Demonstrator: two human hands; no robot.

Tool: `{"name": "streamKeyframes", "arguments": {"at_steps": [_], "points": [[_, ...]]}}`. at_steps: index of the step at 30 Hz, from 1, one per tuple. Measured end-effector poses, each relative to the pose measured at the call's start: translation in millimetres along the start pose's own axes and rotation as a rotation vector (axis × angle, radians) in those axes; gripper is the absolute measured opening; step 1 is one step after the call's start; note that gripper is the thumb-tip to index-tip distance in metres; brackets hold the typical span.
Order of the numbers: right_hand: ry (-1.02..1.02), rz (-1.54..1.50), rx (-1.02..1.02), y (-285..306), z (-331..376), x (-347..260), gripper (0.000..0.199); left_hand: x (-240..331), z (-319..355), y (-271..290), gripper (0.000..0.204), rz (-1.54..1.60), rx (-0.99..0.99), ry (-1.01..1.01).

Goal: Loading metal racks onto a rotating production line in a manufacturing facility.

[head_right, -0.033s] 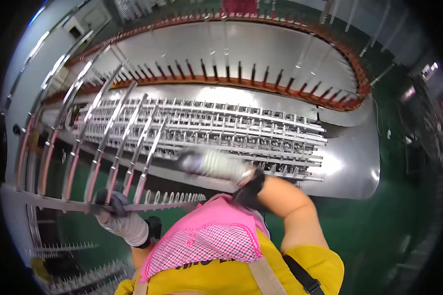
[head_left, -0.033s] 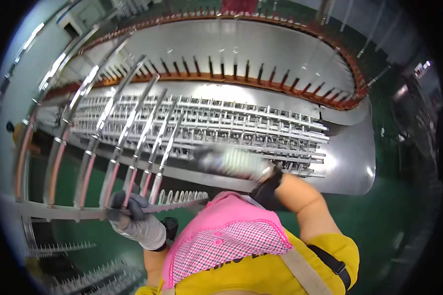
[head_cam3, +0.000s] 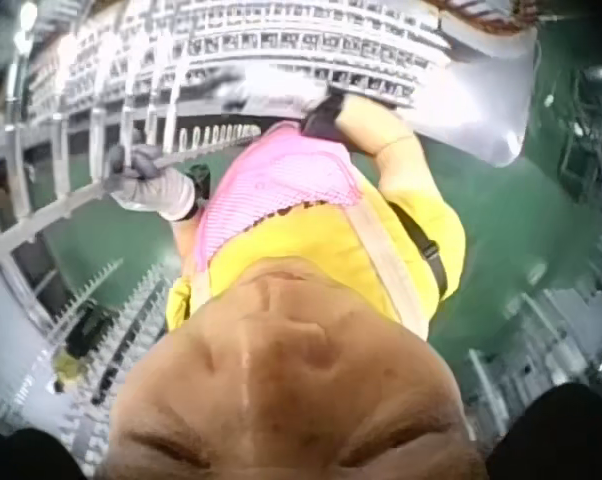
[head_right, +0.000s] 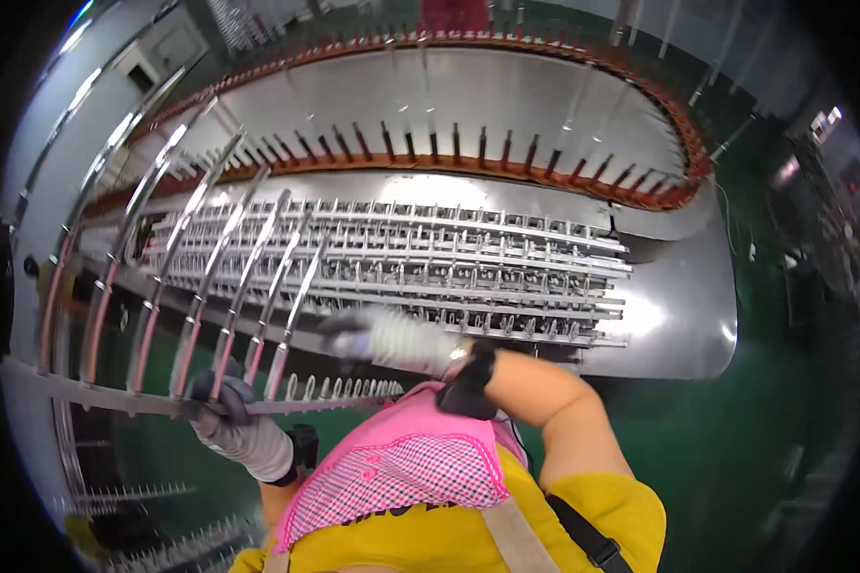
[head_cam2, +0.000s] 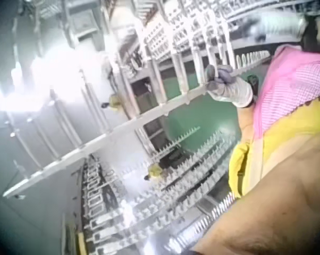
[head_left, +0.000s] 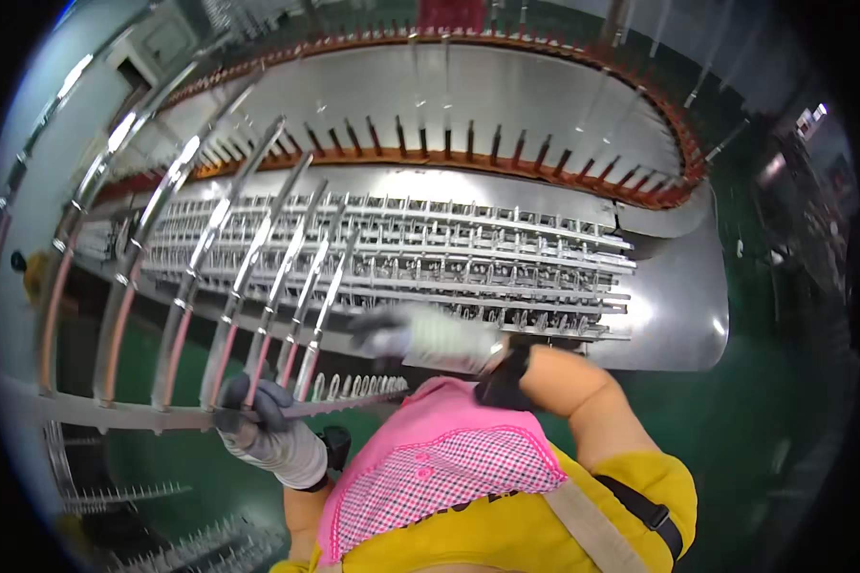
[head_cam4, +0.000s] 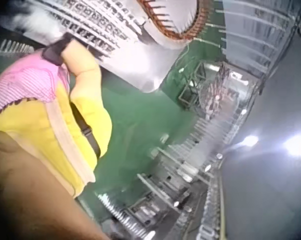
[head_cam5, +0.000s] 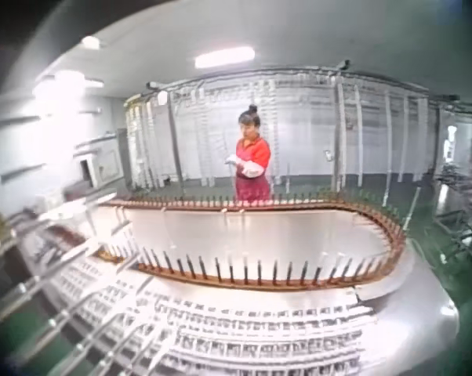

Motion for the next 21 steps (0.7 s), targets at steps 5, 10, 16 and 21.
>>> {"name": "streamKeyframes", "arguments": {"at_steps": [5,10,16,21], "points": [[-0.160,-0.608,-0.128,-90.1,-25.3,21.0,0.027,0.3,7.2,-0.3,0.055,-0.018,0.116,0.142],[-0.015,-0.692,0.173,-50.7,-27.8,12.7,0.021,0.9,8.3,-2.4,0.057,-0.014,0.050,0.158],[-0.077,-0.487,0.008,-78.7,-8.3,-10.5,0.025,-10.0,13.7,-16.4,0.054,0.034,0.013,0.206],[0.049,-0.411,0.082,-45.3,4.7,-14.0,0.025,-27.1,34.2,-39.3,0.054,0.087,-0.006,0.226]]}}
Point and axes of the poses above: each hand's wrist, its own z-axis away from the middle knuckle, its own y-axis out of the back of the hand, x = y × z, the point moved 8 cm from there along -z, towards the middle knuckle, and after that the axes turned 4 degrees about -x, right-handed, at the moved point
